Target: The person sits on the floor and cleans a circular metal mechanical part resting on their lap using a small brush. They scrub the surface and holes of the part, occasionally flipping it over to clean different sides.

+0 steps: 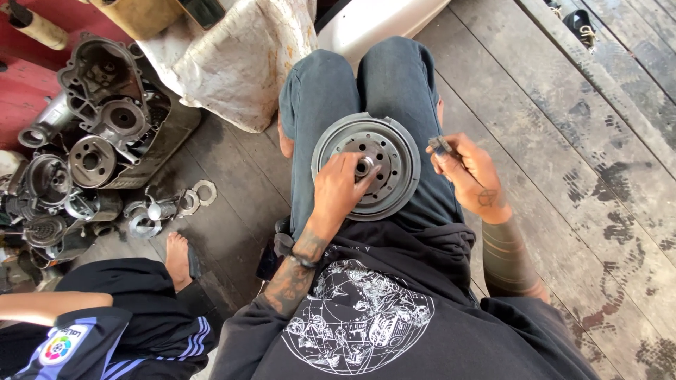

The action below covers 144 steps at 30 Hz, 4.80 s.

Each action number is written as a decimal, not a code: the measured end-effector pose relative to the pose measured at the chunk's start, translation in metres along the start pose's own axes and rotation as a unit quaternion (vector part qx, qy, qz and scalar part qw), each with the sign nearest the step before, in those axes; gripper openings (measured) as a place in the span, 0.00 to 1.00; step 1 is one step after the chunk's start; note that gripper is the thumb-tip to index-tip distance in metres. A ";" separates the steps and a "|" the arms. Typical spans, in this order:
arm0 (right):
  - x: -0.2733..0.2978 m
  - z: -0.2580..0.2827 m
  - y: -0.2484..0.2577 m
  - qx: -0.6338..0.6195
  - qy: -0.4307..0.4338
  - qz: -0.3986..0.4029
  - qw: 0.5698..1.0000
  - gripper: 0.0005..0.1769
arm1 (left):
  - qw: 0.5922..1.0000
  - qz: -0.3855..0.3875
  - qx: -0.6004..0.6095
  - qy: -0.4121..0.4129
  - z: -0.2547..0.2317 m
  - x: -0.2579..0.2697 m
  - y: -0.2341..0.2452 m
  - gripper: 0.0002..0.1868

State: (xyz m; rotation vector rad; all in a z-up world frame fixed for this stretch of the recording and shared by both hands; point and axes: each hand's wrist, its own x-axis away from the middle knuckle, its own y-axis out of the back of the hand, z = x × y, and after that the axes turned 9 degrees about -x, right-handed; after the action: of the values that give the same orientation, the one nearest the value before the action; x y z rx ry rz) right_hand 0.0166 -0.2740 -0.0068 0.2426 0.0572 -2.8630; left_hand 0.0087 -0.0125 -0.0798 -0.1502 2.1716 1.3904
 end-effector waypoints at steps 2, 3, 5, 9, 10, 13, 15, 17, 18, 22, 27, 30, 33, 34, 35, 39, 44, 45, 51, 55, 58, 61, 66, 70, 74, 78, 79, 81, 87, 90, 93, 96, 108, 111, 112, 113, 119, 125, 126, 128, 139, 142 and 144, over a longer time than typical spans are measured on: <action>-0.001 -0.001 -0.005 0.004 0.002 0.006 1.000 0.09 | 1.000 0.013 -0.014 0.011 -0.007 -0.007 0.008 0.19; -0.002 -0.002 -0.008 0.009 0.004 0.011 1.000 0.09 | 0.999 0.027 -0.026 0.022 -0.010 -0.011 0.011 0.20; -0.005 0.002 -0.012 0.014 -0.003 0.014 1.000 0.09 | 0.999 0.032 -0.033 0.020 -0.014 -0.014 0.018 0.20; -0.008 0.009 -0.023 0.058 -0.030 0.022 0.998 0.09 | 0.998 0.044 -0.046 0.025 -0.017 -0.015 0.020 0.21; -0.008 0.011 -0.024 0.060 -0.028 0.023 0.998 0.09 | 0.998 0.042 -0.045 0.025 -0.017 -0.013 0.022 0.21; -0.007 0.010 -0.027 0.114 -0.058 0.051 0.991 0.17 | 0.998 0.062 -0.023 0.011 -0.012 -0.009 0.027 0.21; -0.009 0.001 -0.023 0.126 -0.068 0.065 0.988 0.16 | 0.993 0.113 0.024 0.006 -0.009 -0.005 0.029 0.21; -0.009 -0.005 -0.023 0.135 -0.083 0.076 0.984 0.17 | 0.991 0.128 0.028 0.013 -0.006 -0.001 0.031 0.21; -0.010 -0.007 -0.023 0.145 -0.100 0.081 0.981 0.17 | 0.988 0.147 0.035 0.017 -0.006 0.001 0.032 0.21; -0.012 -0.001 -0.033 0.210 -0.155 0.122 0.958 0.25 | 0.984 0.162 0.057 0.039 -0.006 -0.004 0.041 0.19; -0.007 0.002 -0.028 0.185 -0.118 0.089 0.972 0.27 | 0.961 0.111 0.251 0.022 -0.003 -0.017 0.077 0.21; 0.013 -0.036 -0.032 0.264 -0.008 0.106 0.959 0.21 | 0.952 0.053 0.300 0.039 -0.001 -0.017 0.088 0.19; 0.030 -0.068 -0.039 0.373 0.145 0.122 0.908 0.13 | 0.958 -0.012 0.284 0.020 0.014 -0.011 0.055 0.20; 0.029 -0.062 -0.042 0.372 0.147 0.122 0.908 0.13 | 0.959 -0.013 0.282 0.020 0.018 -0.007 0.041 0.20; 0.029 -0.057 -0.045 0.392 0.138 0.142 0.898 0.12 | 0.962 -0.030 0.269 0.013 0.022 -0.003 0.027 0.18; 0.014 -0.050 -0.008 0.602 0.133 0.033 0.786 0.14 | 0.959 -0.071 0.274 -0.024 0.025 0.003 0.016 0.13; 0.030 -0.061 -0.035 0.621 0.188 0.077 0.757 0.17 | 0.958 -0.093 0.268 -0.027 0.023 0.002 0.015 0.12; 0.035 -0.079 -0.038 0.556 0.190 0.126 0.799 0.14 | 0.959 -0.097 0.264 -0.031 0.023 0.001 0.015 0.11; 0.031 -0.033 -0.023 0.686 0.270 -0.003 0.676 0.20 | 0.952 -0.095 0.288 -0.030 0.012 -0.007 0.038 0.10; 0.019 -0.039 0.000 0.662 0.239 -0.015 0.711 0.17 | 0.957 -0.082 0.279 -0.025 0.013 -0.004 0.035 0.11; 0.002 -0.052 0.017 0.629 0.199 -0.026 0.751 0.13 | 0.962 -0.082 0.260 -0.026 0.012 -0.005 0.033 0.11; 0.008 -0.071 -0.016 0.621 0.253 -0.004 0.742 0.14 | 0.955 -0.075 0.287 -0.011 0.011 -0.007 0.033 0.11; -0.008 -0.064 0.055 0.634 0.218 -0.064 0.740 0.10 | 0.958 -0.081 0.272 -0.027 0.013 -0.004 0.030 0.11; 0.011 0.002 -0.023 0.615 0.290 0.015 0.733 0.08 | 0.959 -0.090 0.270 -0.017 0.015 0.000 0.025 0.11; 0.009 -0.016 0.004 0.495 0.205 -0.010 0.844 0.12 | 0.958 -0.095 0.269 -0.025 0.014 -0.001 0.026 0.10; 0.025 -0.015 0.015 0.770 0.320 0.009 0.552 0.07 | 0.962 -0.090 0.256 -0.019 0.014 0.002 0.028 0.10; 0.017 -0.018 0.004 0.771 0.322 0.010 0.550 0.07 | 0.962 -0.093 0.257 -0.018 0.013 -0.004 0.029 0.10; 0.017 -0.030 -0.023 0.509 0.305 0.117 0.796 0.10 | 0.960 -0.089 0.264 -0.018 0.012 -0.004 0.033 0.09; -0.001 -0.035 0.042 0.575 0.272 -0.056 0.770 0.11 | 0.958 -0.093 0.269 -0.018 0.012 -0.003 0.030 0.09; 0.018 -0.014 -0.034 0.482 0.312 0.049 0.817 0.13 | 0.961 -0.091 0.258 -0.026 0.011 -0.008 0.036 0.09; 0.006 -0.026 -0.018 0.704 0.296 -0.111 0.636 0.15 | 0.961 -0.086 0.260 -0.026 0.015 -0.001 0.026 0.09; -0.005 -0.047 0.041 0.578 0.262 -0.088 0.768 0.13 | 0.957 -0.087 0.275 -0.016 0.013 -0.003 0.029 0.10; 0.001 -0.020 -0.021 0.470 0.332 -0.005 0.818 0.06 | 0.968 -0.065 0.243 -0.003 0.015 0.002 0.025 0.10; 0.005 -0.054 -0.025 0.492 0.336 0.058 0.801 0.08 | 0.963 -0.063 0.264 -0.010 0.015 -0.002 0.026 0.10; -0.006 -0.050 -0.006 0.494 0.335 0.055 0.801 0.08 | 0.962 -0.061 0.265 -0.013 0.018 -0.003 0.022 0.10; -0.018 -0.045 0.012 0.519 0.304 -0.012 0.799 0.09 | 0.964 -0.064 0.259 -0.012 0.020 -0.005 0.018 0.10; -0.001 -0.023 -0.022 0.473 0.305 0.021 0.826 0.13 | 0.971 -0.044 0.236 -0.012 0.021 0.002 0.015 0.10; -0.012 -0.031 0.028 0.475 0.251 -0.044 0.842 0.13 | 0.965 -0.045 0.258 -0.021 0.022 0.001 0.013 0.11; -0.019 -0.028 0.041 0.477 0.231 -0.094 0.843 0.12 | 0.965 -0.048 0.255 -0.020 0.022 0.001 0.012 0.11; -0.011 -0.026 0.003 0.453 0.261 -0.034 0.852 0.11 | 0.965 -0.045 0.257 -0.018 0.020 -0.002 0.015 0.10; -0.014 -0.021 -0.008 0.376 0.320 0.062 0.867 0.11 | 0.990 -0.071 0.120 0.012 0.019 0.015 0.012 0.12; -0.013 -0.023 -0.001 0.443 0.294 0.089 0.842 0.14 | 0.989 -0.018 0.146 0.006 0.018 0.005 0.024 0.19; -0.020 -0.034 0.027 0.488 0.244 -0.060 0.836 0.22 | 0.993 0.095 0.065 -0.004 0.024 0.009 0.023 0.33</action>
State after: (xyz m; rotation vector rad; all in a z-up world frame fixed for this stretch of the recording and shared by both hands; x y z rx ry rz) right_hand 0.0481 -0.2925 -0.0378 1.1740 -1.3394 -2.5729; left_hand 0.0021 0.0211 -0.0729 0.1131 2.3110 1.3396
